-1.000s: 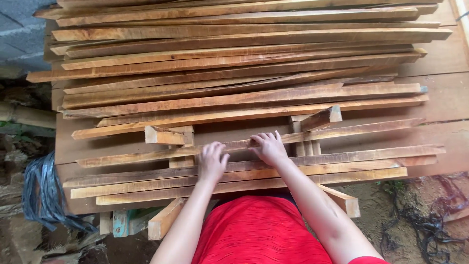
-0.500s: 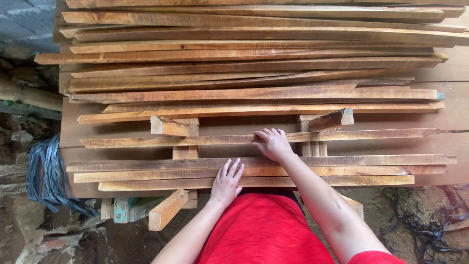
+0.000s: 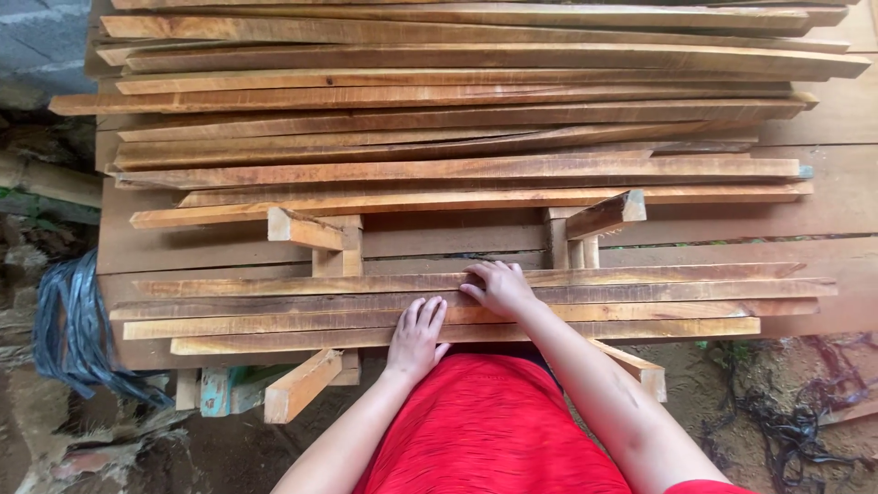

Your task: Organizing and stacking wooden planks in a woodworking area.

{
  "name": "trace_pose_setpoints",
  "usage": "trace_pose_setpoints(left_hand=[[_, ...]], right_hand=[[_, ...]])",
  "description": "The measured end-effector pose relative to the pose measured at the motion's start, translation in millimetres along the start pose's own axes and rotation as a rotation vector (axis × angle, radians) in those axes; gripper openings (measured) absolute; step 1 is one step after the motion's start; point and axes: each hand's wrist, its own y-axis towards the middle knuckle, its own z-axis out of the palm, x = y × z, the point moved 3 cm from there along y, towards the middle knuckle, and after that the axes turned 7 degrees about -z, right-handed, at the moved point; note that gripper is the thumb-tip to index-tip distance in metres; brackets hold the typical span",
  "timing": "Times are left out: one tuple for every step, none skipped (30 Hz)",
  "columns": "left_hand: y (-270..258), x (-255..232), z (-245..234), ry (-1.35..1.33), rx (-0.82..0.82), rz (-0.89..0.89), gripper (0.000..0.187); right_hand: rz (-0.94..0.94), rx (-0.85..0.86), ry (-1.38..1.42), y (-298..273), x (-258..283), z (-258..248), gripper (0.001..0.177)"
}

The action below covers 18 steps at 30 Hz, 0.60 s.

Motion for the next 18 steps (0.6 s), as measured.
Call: trace_pose_setpoints(left_hand=[[2, -2, -3, -0.002, 0.000, -0.004, 0.087], [3, -4, -6, 0.000, 0.004, -0.007, 0.087], [1, -5, -9, 0.002, 0.012, -0.009, 0.087], [-5, -4, -5, 0.000, 0.018, -0.013, 0.087], [-3, -3, -3, 0.007, -0.004, -0.012, 0.087], [-1, -3, -1, 0.015, -0.026, -0.011, 0.088], [0, -3, -2, 0.017, -0.029, -0.011, 0.088], [2, -2, -2, 0.011, -0.021, -0.012, 0.089], [-1, -3, 0, 0.001, -0.009, -0.017, 0.090], [-3, -4, -1, -0.001, -0.008, -0.021, 0.090], [-2, -3, -2, -0.010, -0.015, -0.019, 0.090], [-2, -3, -4, -0.020, -0.022, -0.016, 0.089], [-3, -3, -3, -0.020, -0.021, -0.016, 0.089], [-4, -2, -3, -0.013, -0.028, -0.016, 0.089], [-3, -3, -3, -0.005, -0.035, -0.010, 0.089], [-3, -3, -1, -0.006, -0.035, -0.005, 0.089], [-2, -2, 0, -0.006, -0.035, 0.000, 0.088], [-2, -1, 0, -0.007, -0.034, 0.006, 0.088]], right_hand=[[-0.002, 0.004, -0.001, 5, 5, -10, 0.046], [0.046, 0.093, -0.004, 10, 10, -18, 0.047], [0.097, 0.185, -0.005, 12, 17, -22, 0.047], [0.097, 0.191, -0.002, 11, 10, -9, 0.047], [0.104, 0.207, -0.003, 14, 0, 0, 0.047], [0.111, 0.223, -0.004, 16, -11, 8, 0.047], [0.109, 0.220, -0.004, 16, -14, 9, 0.047], [0.038, 0.111, -0.011, 18, -14, 7, 0.043], [-0.033, 0.008, -0.016, 15, -14, 8, 0.039], [-0.035, 0.011, -0.015, 11, -6, -2, 0.039], [-0.069, -0.076, -0.028, 9, 3, -14, 0.035], [-0.104, -0.163, -0.040, 6, 11, -27, 0.031], [-0.103, -0.163, -0.040, 8, 13, -25, 0.031], [-0.096, -0.194, -0.044, 9, 15, -25, 0.032], [-0.086, -0.229, -0.049, 9, 15, -25, 0.033], [-0.083, -0.231, -0.051, 12, 12, -17, 0.033], [-0.027, -0.191, -0.050, 17, 8, -8, 0.034], [0.029, -0.152, -0.048, 22, 5, 2, 0.036]])
